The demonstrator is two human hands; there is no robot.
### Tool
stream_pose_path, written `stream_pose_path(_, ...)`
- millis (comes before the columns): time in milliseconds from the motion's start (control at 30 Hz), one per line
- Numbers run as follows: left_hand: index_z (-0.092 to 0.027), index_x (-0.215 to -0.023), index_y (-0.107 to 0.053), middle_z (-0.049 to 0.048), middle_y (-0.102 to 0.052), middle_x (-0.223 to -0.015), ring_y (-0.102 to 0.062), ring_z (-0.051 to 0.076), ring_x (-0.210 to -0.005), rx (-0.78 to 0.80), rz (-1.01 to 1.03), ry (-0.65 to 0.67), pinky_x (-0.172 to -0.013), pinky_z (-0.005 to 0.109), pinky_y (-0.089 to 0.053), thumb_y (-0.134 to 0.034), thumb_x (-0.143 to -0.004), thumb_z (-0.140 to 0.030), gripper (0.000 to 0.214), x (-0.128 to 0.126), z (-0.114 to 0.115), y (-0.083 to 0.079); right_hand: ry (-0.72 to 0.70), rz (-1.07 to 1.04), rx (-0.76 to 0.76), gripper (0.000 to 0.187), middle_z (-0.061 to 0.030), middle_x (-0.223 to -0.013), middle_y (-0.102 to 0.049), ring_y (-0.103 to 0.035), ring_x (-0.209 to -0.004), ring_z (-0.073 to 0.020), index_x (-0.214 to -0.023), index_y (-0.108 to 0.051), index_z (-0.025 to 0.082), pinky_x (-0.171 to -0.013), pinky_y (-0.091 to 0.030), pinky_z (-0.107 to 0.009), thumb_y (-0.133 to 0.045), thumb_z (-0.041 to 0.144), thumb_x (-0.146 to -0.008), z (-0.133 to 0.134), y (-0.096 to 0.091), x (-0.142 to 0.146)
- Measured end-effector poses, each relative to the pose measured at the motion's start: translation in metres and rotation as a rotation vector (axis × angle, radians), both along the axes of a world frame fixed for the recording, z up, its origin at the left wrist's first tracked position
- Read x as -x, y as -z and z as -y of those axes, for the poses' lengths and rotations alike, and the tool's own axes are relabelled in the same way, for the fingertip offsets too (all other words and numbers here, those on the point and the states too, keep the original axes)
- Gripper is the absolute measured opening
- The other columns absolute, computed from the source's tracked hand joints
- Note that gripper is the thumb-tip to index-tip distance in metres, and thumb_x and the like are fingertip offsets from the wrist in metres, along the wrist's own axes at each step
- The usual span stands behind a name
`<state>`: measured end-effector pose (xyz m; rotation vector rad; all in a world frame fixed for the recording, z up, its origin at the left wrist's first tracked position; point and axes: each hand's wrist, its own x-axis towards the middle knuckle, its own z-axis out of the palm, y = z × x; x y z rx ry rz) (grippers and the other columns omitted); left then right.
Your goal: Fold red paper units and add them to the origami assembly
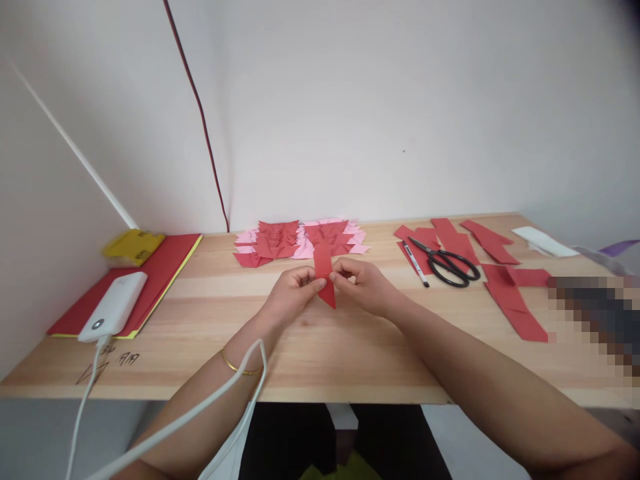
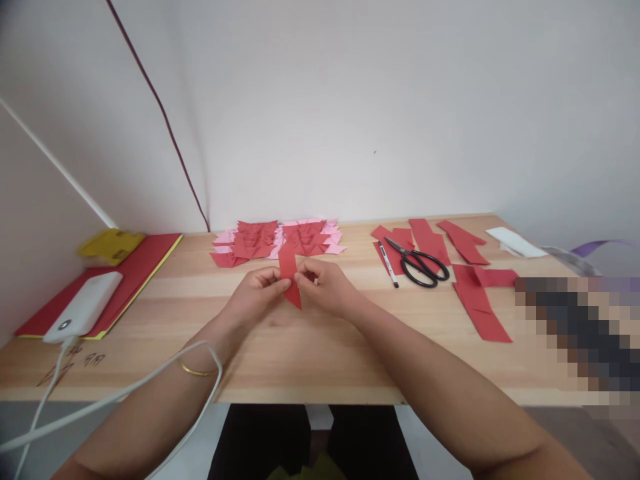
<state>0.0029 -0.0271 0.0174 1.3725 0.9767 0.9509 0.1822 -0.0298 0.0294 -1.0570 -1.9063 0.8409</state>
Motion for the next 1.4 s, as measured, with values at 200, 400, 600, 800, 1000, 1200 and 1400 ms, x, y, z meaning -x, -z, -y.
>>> stream_pose_path(200,-0.014,-0.071,-0.061,0.0003,-0.059,-0.066,-0.053,0.012,-0.062,-0.010,-0.050,-0.034,-0.059,0.023,-0.041,-0.069,-0.068,-0.043,0.031,0.002,0.000,-0.001,-0.046,-0.039,0.044,0.016,0.0022,-0.066,-0.049,-0.044,-0.061,-0.0101,-0.067,-0.048,0.018,-0.058,-0.035,-0.023,-0.050,0.026,-0.080,-0.002,0.004,0.000)
stream_pose_path(400,-0.013,-0.072,-0.060,0.0006,-0.059,-0.069,-0.051,0.010,-0.062,-0.011,-0.076,0.039,-0.061,0.023,-0.040,-0.065,-0.072,-0.042,0.029,0.002,0.000,-0.003,-0.005,-0.048,0.031,0.019,0.0035,-0.063,-0.045,-0.041,-0.059,-0.0099,-0.063,-0.044,0.019,-0.057,-0.034,-0.023,-0.052,0.026,-0.079,-0.001,0.001,0.000)
stream_pose_path(600,-0.013,-0.071,-0.063,-0.0006,-0.056,-0.064,-0.047,0.009,-0.059,-0.005,-0.094,0.061,-0.059,0.022,-0.037,-0.064,-0.073,-0.041,0.028,0.002,0.002,-0.007,0.081,-0.039,0.061,0.023,0.0047,-0.061,-0.040,-0.037,-0.058,-0.0095,-0.062,-0.039,0.019,-0.055,-0.031,-0.023,-0.053,0.028,-0.078,-0.001,-0.002,-0.001)
stream_pose_path(800,-0.014,-0.074,-0.066,0.0027,-0.063,-0.077,-0.055,0.013,-0.072,-0.004,-0.018,0.045,-0.071,0.025,-0.042,-0.063,-0.074,-0.040,0.025,0.002,0.003,-0.006,0.013,-0.057,0.082,0.022,0.0029,-0.064,-0.046,-0.040,-0.060,-0.0102,-0.063,-0.046,0.018,-0.056,-0.033,-0.024,-0.054,0.031,-0.079,-0.001,-0.001,-0.001)
stream_pose_path(1000,-0.014,-0.069,-0.060,-0.0001,-0.054,-0.066,-0.047,0.010,-0.062,-0.081,-0.145,0.093,-0.063,0.023,-0.038,-0.058,-0.078,-0.041,0.029,0.004,0.003,-0.008,-0.045,-0.097,0.125,0.020,-0.0019,-0.076,-0.060,-0.052,-0.071,-0.0147,-0.078,-0.062,0.018,-0.063,-0.041,-0.026,-0.054,0.036,-0.081,0.001,-0.001,0.002)
stream_pose_path(1200,-0.014,-0.070,-0.058,-0.0010,-0.052,-0.063,-0.042,0.009,-0.056,-0.044,-0.189,0.089,-0.056,0.022,-0.034,-0.057,-0.077,-0.038,0.026,0.005,0.003,-0.008,0.054,-0.110,0.084,0.021,-0.0021,-0.074,-0.059,-0.052,-0.069,-0.0143,-0.079,-0.062,0.017,-0.063,-0.042,-0.026,-0.055,0.036,-0.081,0.001,-0.003,0.001)
stream_pose_path(1400,-0.014,-0.065,-0.058,-0.0030,-0.048,-0.058,-0.039,0.008,-0.053,-0.038,-0.205,0.047,-0.053,0.022,-0.030,-0.052,-0.073,-0.026,0.015,0.004,0.004,-0.011,0.078,-0.093,0.079,0.022,-0.0013,-0.072,-0.057,-0.050,-0.066,-0.0134,-0.079,-0.062,0.017,-0.063,-0.041,-0.027,-0.055,0.037,-0.081,0.000,-0.003,0.001)
